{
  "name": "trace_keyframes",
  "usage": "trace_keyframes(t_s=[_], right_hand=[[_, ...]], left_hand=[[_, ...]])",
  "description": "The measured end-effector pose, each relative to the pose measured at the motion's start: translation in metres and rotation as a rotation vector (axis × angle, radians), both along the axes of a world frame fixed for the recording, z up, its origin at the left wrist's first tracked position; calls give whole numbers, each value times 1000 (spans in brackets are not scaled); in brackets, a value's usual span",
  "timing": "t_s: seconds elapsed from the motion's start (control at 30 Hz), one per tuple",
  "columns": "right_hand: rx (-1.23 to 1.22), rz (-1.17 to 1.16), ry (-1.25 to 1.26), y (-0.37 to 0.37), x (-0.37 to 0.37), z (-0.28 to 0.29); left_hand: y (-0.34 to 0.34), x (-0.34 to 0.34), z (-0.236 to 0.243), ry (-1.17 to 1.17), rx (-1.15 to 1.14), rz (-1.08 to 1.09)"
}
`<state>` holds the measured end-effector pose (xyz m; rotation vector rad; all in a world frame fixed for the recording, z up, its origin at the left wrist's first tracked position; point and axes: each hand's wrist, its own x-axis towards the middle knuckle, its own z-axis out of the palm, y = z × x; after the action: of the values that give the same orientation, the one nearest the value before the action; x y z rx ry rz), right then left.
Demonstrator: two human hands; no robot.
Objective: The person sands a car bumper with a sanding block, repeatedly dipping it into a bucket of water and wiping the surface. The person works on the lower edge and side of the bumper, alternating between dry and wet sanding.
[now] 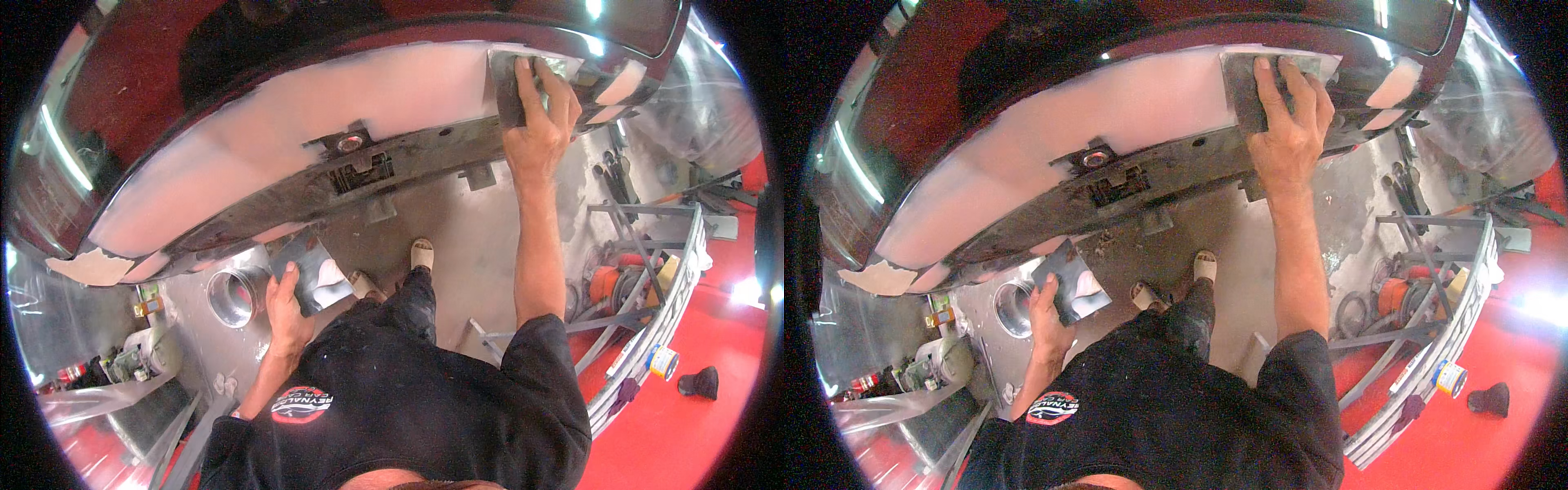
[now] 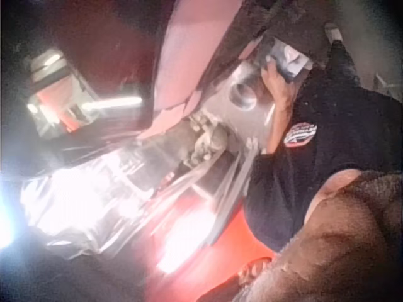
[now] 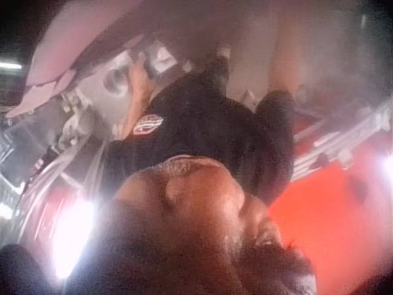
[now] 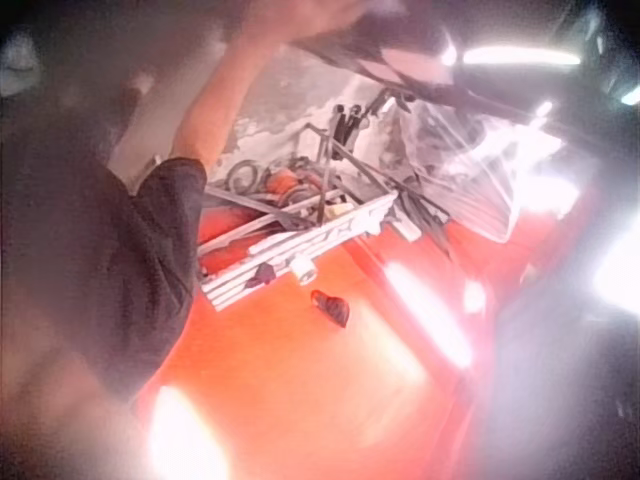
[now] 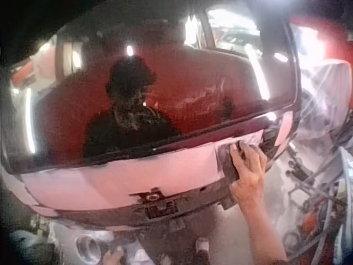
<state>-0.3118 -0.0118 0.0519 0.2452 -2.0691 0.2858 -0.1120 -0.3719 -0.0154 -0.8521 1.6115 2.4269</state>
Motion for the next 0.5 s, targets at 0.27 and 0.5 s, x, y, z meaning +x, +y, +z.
trace_keyframes(t_s=[0.27, 0.5], right_hand=[[53, -74, 50, -4, 17, -99], [-26, -28, -26, -10, 47, -93]], left_hand=[[0, 2, -2, -31, -247, -44], [3, 0, 6, -4, -164, -27]])
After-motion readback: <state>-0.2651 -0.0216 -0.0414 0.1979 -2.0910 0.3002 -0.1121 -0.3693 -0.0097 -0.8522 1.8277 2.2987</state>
